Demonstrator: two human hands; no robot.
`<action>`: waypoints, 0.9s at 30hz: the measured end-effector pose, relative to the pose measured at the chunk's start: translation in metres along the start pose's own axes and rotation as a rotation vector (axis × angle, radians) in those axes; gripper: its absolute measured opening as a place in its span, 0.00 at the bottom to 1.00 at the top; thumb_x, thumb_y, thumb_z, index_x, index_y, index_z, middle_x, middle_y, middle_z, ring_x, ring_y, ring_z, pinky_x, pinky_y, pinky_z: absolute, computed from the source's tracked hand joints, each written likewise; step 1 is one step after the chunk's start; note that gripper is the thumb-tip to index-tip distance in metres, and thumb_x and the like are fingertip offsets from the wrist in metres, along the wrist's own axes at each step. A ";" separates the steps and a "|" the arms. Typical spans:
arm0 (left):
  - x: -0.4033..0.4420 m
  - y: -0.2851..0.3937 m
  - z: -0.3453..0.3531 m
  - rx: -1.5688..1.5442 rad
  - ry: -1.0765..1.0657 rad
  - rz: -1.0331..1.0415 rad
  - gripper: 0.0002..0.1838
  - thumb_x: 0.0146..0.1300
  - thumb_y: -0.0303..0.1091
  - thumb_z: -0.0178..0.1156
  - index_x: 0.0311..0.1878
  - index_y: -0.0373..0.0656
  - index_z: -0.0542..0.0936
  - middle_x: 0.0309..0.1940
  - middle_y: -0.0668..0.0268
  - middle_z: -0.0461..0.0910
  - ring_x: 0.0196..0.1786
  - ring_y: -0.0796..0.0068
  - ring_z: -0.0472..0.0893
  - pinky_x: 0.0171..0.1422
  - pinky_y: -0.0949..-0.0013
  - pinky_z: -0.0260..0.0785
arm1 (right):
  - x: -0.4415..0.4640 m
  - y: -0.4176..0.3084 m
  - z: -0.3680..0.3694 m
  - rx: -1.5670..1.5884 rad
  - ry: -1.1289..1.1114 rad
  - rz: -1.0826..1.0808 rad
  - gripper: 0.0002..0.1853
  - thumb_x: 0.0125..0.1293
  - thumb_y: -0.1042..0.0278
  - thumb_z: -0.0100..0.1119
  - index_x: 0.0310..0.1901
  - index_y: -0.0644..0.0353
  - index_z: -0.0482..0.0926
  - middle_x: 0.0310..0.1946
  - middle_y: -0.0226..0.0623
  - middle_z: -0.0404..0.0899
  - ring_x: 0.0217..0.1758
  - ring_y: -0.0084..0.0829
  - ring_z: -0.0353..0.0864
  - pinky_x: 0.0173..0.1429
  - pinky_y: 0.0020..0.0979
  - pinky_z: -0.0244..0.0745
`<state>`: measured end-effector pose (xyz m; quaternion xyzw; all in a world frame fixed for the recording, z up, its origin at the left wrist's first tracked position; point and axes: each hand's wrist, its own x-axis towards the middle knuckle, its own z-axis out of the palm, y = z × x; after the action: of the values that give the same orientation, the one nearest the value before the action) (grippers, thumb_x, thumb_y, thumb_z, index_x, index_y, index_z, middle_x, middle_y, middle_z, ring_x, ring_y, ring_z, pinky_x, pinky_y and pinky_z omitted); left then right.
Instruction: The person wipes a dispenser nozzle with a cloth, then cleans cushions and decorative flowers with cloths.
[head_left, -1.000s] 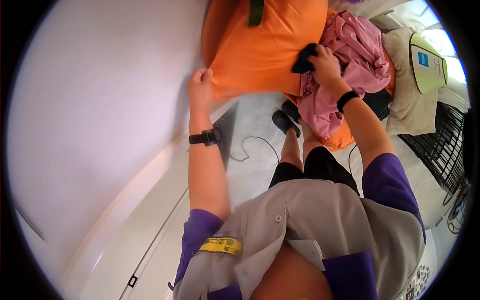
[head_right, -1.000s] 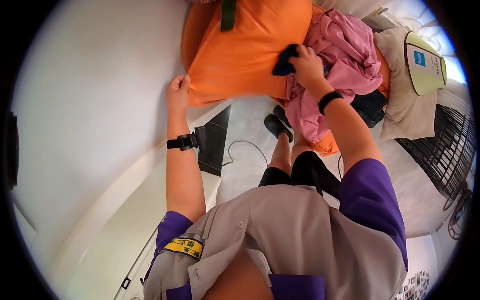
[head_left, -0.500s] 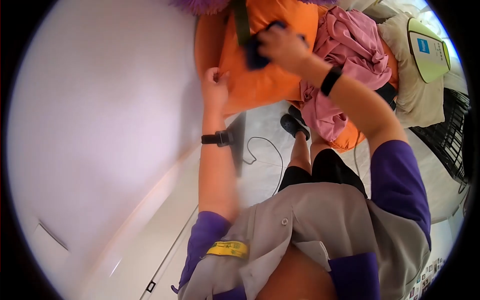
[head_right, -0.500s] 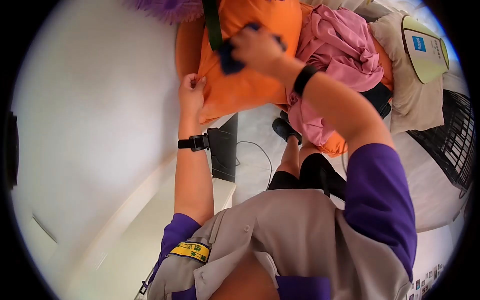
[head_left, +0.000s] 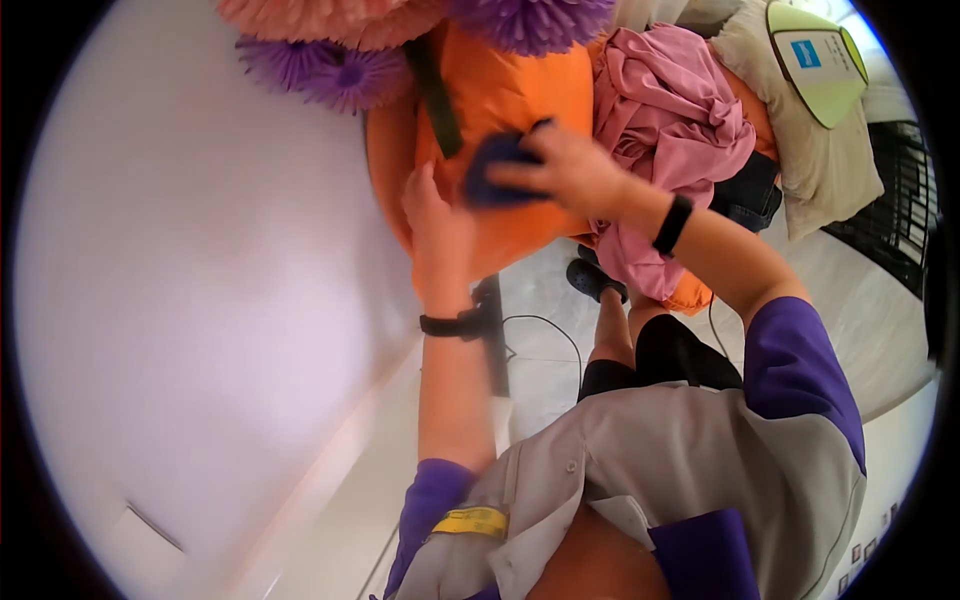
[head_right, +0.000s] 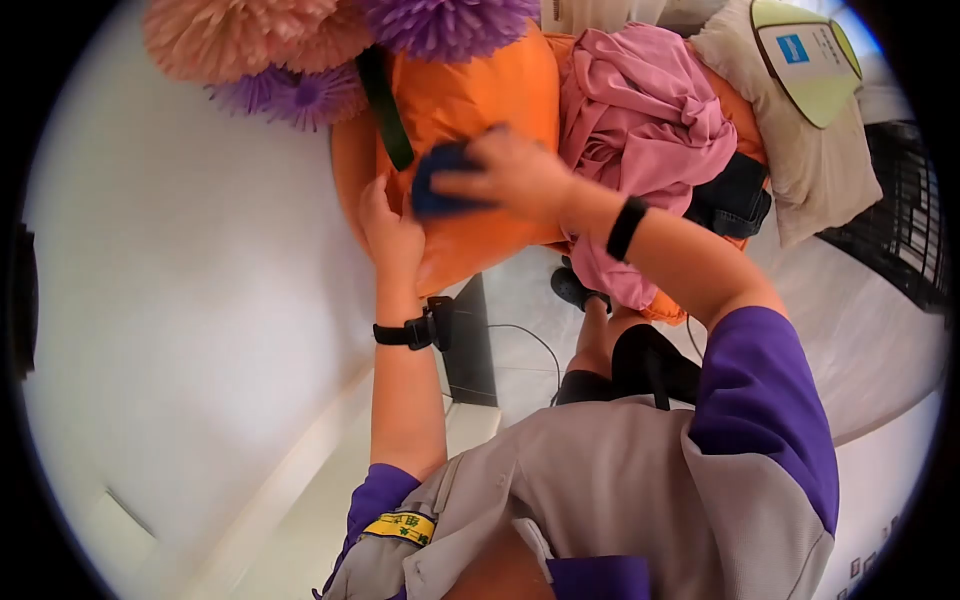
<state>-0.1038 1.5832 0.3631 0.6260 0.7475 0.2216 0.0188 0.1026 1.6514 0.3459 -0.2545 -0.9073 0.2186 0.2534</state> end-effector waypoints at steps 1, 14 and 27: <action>0.003 -0.001 0.004 0.003 -0.012 0.018 0.17 0.61 0.30 0.59 0.50 0.33 0.72 0.44 0.55 0.76 0.45 0.61 0.76 0.54 0.67 0.67 | -0.004 -0.013 0.014 -0.012 -0.021 -0.124 0.24 0.51 0.70 0.53 0.52 0.38 0.76 0.42 0.38 0.70 0.46 0.40 0.71 0.44 0.35 0.70; 0.008 -0.009 0.005 -1.194 -0.368 -0.763 0.09 0.63 0.24 0.57 0.45 0.34 0.72 0.38 0.67 0.75 0.42 0.80 0.72 0.53 0.78 0.64 | -0.002 0.068 -0.013 -0.239 0.295 0.479 0.23 0.47 0.76 0.58 0.48 0.45 0.79 0.45 0.42 0.70 0.49 0.46 0.70 0.52 0.39 0.68; -0.023 -0.011 -0.016 -1.163 -0.442 -0.812 0.09 0.63 0.26 0.58 0.45 0.37 0.72 0.39 0.68 0.74 0.43 0.79 0.73 0.55 0.76 0.65 | 0.004 0.076 -0.009 -0.353 0.143 -0.140 0.13 0.48 0.62 0.55 0.37 0.36 0.80 0.47 0.31 0.69 0.50 0.36 0.68 0.49 0.37 0.66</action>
<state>-0.1139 1.5553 0.3684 0.2193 0.6607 0.4262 0.5777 0.1313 1.7149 0.3141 -0.2462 -0.9267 0.0195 0.2833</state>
